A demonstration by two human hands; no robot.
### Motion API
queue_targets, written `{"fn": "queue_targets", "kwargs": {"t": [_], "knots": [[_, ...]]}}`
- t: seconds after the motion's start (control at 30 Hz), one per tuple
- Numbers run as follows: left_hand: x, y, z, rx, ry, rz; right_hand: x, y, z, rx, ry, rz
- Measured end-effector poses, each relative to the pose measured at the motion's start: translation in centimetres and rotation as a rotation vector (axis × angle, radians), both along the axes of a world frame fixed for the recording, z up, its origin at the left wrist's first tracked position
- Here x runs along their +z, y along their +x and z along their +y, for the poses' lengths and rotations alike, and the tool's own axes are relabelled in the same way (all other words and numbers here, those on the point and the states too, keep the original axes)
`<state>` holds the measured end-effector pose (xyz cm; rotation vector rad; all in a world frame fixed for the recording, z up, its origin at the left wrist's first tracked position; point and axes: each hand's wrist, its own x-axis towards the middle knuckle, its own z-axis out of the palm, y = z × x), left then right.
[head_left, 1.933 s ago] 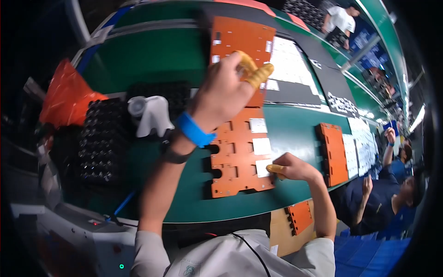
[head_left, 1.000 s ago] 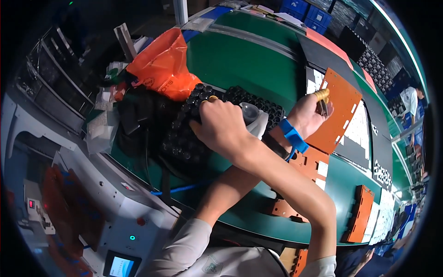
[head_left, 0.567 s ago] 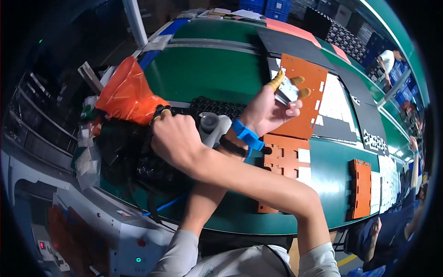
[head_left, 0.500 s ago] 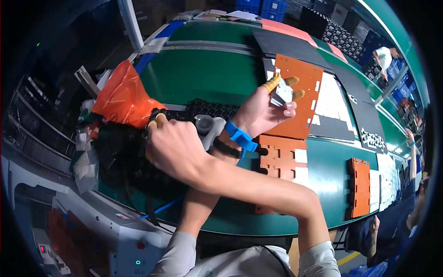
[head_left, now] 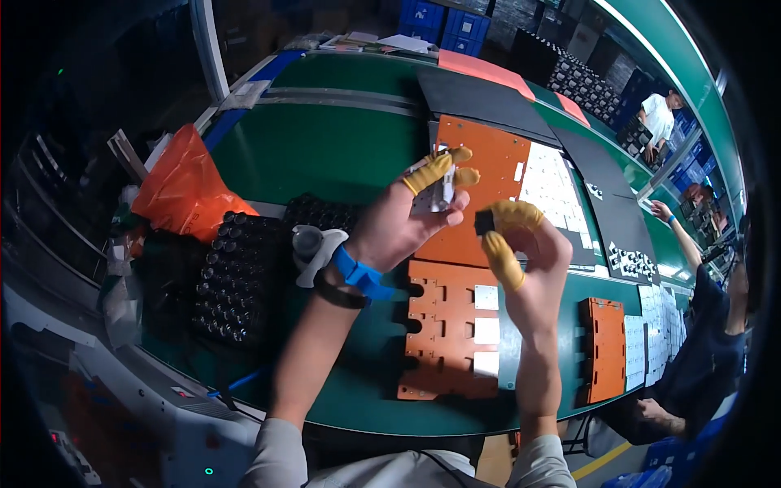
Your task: Assembling and placing small electronic components into fixtures on an industrial assembly line.
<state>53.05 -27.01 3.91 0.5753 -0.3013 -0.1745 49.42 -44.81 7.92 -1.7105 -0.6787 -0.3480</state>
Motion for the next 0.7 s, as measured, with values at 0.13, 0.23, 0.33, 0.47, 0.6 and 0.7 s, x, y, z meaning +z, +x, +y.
{"fn": "queue_targets", "kwargs": {"t": [0.13, 0.23, 0.33, 0.47, 0.6, 0.7], "knots": [[0.2, -0.3, -1.7, 0.058, 0.181, 0.032, -1.7, 3.7, -1.3, 0.084, 0.102, 0.225], [-0.7, 0.0, -2.6, 0.124, 0.303, 0.015, -2.3, 5.0, -1.6, 0.119, 0.156, 0.297], [-1.3, 0.1, -3.2, 0.203, 0.370, 0.035, -2.5, 6.0, -1.9, 0.122, 0.145, 0.356], [-2.2, 0.5, -3.7, 0.277, 0.473, -0.133, -2.5, 7.0, -2.6, 0.078, 0.100, 0.412], [-2.0, 0.3, -4.1, 0.315, 0.550, -0.179, -2.6, 7.4, -2.7, 0.146, 0.085, 0.475], [-2.3, 0.5, -4.1, 0.331, 0.596, -0.245, -2.2, 7.5, -2.6, 0.164, 0.071, 0.512]]}}
